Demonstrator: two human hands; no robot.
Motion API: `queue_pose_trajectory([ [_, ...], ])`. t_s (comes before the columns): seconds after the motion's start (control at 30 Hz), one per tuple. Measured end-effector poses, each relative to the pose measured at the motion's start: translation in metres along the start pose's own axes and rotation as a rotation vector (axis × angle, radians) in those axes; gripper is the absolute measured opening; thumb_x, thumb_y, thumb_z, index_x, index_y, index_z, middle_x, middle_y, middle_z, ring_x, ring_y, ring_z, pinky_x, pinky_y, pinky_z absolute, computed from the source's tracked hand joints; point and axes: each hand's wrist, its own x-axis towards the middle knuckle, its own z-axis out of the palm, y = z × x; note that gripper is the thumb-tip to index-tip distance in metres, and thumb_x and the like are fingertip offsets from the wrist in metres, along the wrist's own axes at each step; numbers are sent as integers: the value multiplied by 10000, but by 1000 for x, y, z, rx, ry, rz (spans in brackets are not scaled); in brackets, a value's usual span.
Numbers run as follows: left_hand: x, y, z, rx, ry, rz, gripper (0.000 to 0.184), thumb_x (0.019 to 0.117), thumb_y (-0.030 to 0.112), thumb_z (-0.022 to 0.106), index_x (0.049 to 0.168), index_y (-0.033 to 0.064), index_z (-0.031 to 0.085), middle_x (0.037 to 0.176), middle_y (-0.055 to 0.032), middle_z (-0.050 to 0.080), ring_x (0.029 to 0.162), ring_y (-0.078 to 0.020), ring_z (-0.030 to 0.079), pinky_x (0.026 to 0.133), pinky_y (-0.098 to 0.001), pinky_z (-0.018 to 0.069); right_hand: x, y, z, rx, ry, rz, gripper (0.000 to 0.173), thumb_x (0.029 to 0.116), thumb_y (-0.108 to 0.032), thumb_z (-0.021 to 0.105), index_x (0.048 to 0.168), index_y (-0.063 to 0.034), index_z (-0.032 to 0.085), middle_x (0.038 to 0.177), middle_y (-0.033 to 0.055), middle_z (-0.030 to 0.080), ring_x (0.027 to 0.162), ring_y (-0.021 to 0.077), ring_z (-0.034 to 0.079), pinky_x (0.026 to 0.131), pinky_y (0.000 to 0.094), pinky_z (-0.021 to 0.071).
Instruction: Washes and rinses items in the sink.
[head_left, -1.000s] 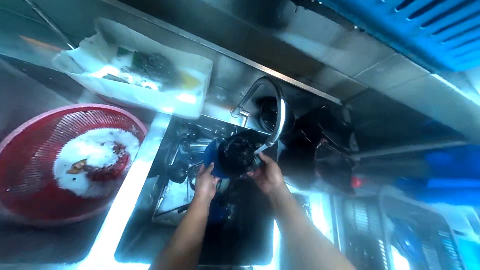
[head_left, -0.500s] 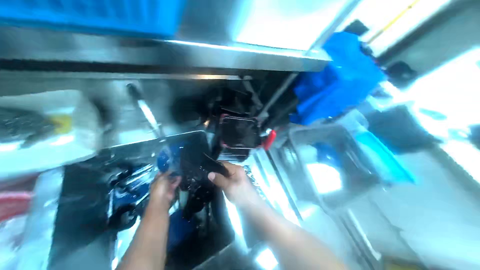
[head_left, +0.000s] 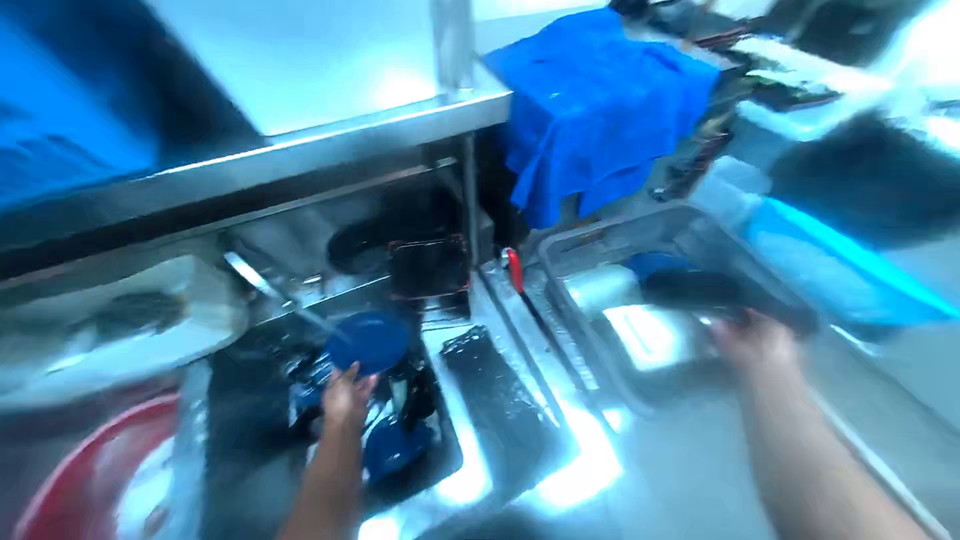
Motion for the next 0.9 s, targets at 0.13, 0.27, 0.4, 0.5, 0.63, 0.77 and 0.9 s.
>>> queue_pose_trajectory([
  [0.13,-7,8,-16,-160,45,-73,461,1081,182,513,1519,107,389,1272,-199,596,902,-250,665,769,-387,579,-23,17,27,-399,-174,-310,547,1027,-198,559,1520,-53,372,1430,84,535,1225,117,575,996,321,523],
  [0.27,14,9,-33,-258,0,-102,485,1064,205,555,1515,137,393,1282,-169,607,914,-235,667,777,-384,575,-174,79,75,-646,-764,-678,570,1013,-199,574,1497,55,414,1508,204,480,1342,177,527,1111,314,460],
  [0.4,40,18,-50,-255,-213,-96,460,1074,164,520,1515,129,393,1241,-124,635,994,-193,667,865,-370,569,-298,216,126,-1148,-1553,-833,541,954,-323,662,1424,-62,593,1556,119,487,1466,265,423,1199,516,364],
  [0.5,70,21,-63,-181,-420,-48,361,1073,138,506,1426,62,502,1119,-115,697,901,-187,696,789,-373,596,-332,323,166,-1597,-1664,-1180,676,922,-174,679,1560,-194,453,1672,105,301,1557,386,193,1162,762,156],
  [0.63,119,11,-86,-163,-437,-62,419,1120,334,391,1410,74,544,1102,-99,714,953,-204,706,845,-394,587,-347,391,230,-1747,-1609,-794,475,958,-144,629,1429,-194,599,1390,53,643,1269,298,612,1054,613,472],
  [0.77,184,-76,-137,390,26,-98,408,1082,287,528,1316,-32,631,1279,-240,665,1199,-361,637,1044,-551,497,-382,414,290,-1490,-1123,233,403,1022,-256,617,1333,-4,566,1144,219,652,943,323,668,792,507,573],
  [0.9,185,-106,-174,676,-5,-366,461,1057,342,577,1294,-50,632,1304,-304,630,1256,-454,586,1077,-612,434,-386,431,309,-1221,-983,479,366,1060,-275,525,1364,-70,532,1131,157,665,914,266,681,757,451,593],
])
